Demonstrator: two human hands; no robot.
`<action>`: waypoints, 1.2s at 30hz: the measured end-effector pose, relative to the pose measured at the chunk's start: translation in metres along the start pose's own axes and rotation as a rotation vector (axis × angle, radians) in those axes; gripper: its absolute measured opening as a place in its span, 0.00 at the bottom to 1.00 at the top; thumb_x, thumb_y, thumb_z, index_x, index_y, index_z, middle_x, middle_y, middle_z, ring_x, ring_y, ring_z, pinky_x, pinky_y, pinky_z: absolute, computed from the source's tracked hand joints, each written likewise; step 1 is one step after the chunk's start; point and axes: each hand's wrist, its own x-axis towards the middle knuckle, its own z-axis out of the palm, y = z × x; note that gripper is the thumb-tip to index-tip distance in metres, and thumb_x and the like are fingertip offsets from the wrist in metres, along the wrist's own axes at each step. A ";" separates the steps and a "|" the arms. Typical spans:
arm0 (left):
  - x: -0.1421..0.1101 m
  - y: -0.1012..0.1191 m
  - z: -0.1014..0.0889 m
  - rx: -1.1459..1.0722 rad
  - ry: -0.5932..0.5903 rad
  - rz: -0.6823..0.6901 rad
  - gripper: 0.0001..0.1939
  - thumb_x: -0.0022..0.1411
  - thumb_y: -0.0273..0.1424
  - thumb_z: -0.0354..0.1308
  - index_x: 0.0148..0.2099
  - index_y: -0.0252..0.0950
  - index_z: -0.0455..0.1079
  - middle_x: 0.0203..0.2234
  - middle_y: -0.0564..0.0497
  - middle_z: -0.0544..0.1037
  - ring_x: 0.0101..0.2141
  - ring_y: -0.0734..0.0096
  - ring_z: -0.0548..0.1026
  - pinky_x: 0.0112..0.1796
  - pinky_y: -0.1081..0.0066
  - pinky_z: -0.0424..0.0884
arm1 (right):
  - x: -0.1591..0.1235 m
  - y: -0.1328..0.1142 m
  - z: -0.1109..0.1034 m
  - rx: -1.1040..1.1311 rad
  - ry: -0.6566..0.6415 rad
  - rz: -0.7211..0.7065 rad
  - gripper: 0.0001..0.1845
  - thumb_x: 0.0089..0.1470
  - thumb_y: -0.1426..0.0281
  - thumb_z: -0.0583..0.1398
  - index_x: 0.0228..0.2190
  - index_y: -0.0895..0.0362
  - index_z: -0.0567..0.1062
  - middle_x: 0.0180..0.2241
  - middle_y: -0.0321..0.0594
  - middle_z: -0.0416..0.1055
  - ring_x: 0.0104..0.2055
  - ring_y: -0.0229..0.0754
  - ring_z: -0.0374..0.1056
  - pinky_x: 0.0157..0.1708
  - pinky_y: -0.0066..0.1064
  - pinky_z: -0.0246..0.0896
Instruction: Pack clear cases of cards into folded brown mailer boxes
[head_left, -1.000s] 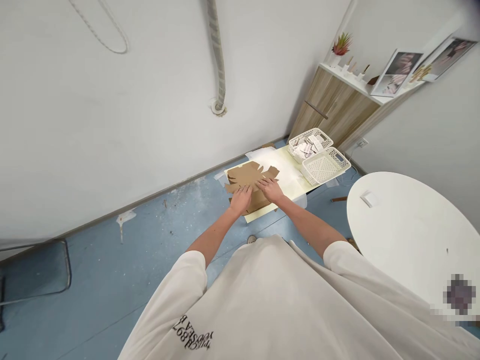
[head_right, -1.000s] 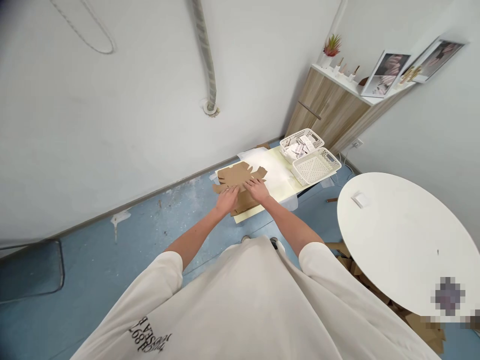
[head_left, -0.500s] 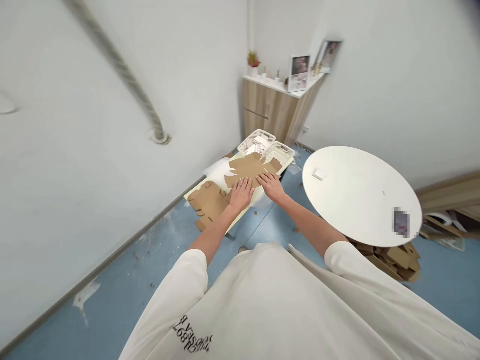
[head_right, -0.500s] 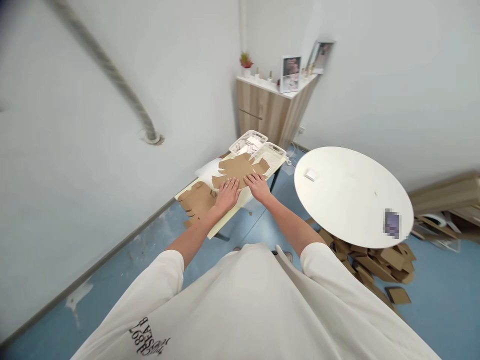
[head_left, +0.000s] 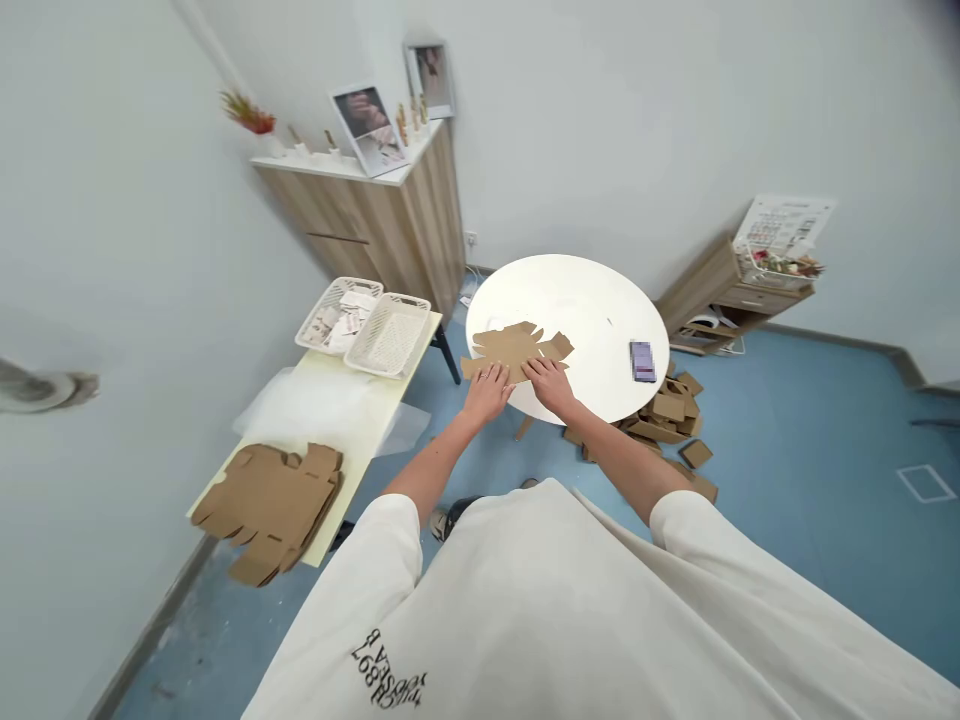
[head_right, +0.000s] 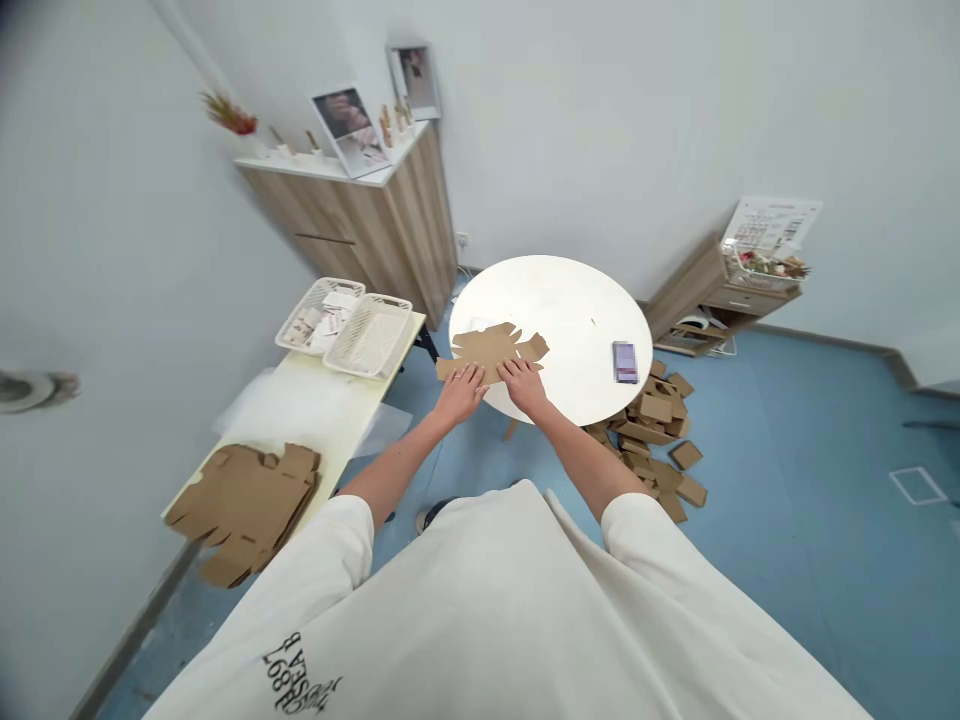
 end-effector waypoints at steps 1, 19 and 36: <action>0.012 0.012 0.009 -0.011 -0.023 0.016 0.29 0.75 0.43 0.40 0.71 0.36 0.58 0.67 0.38 0.62 0.67 0.49 0.59 0.65 0.51 0.52 | -0.009 0.016 -0.002 0.011 -0.009 0.034 0.29 0.66 0.76 0.46 0.65 0.54 0.66 0.65 0.48 0.63 0.67 0.54 0.53 0.64 0.48 0.45; 0.146 0.023 0.105 -0.015 -0.434 0.183 0.31 0.74 0.47 0.39 0.69 0.34 0.59 0.67 0.37 0.62 0.64 0.49 0.63 0.63 0.52 0.56 | -0.011 0.132 0.045 -0.131 -0.220 0.332 0.27 0.67 0.75 0.45 0.62 0.58 0.68 0.58 0.53 0.69 0.59 0.53 0.59 0.55 0.42 0.50; 0.193 -0.024 0.157 0.005 -0.644 0.234 0.32 0.66 0.33 0.56 0.69 0.37 0.54 0.69 0.36 0.57 0.67 0.49 0.55 0.64 0.50 0.53 | 0.025 0.165 0.091 0.023 -0.431 0.455 0.20 0.66 0.70 0.52 0.56 0.56 0.74 0.62 0.50 0.63 0.60 0.54 0.60 0.58 0.43 0.51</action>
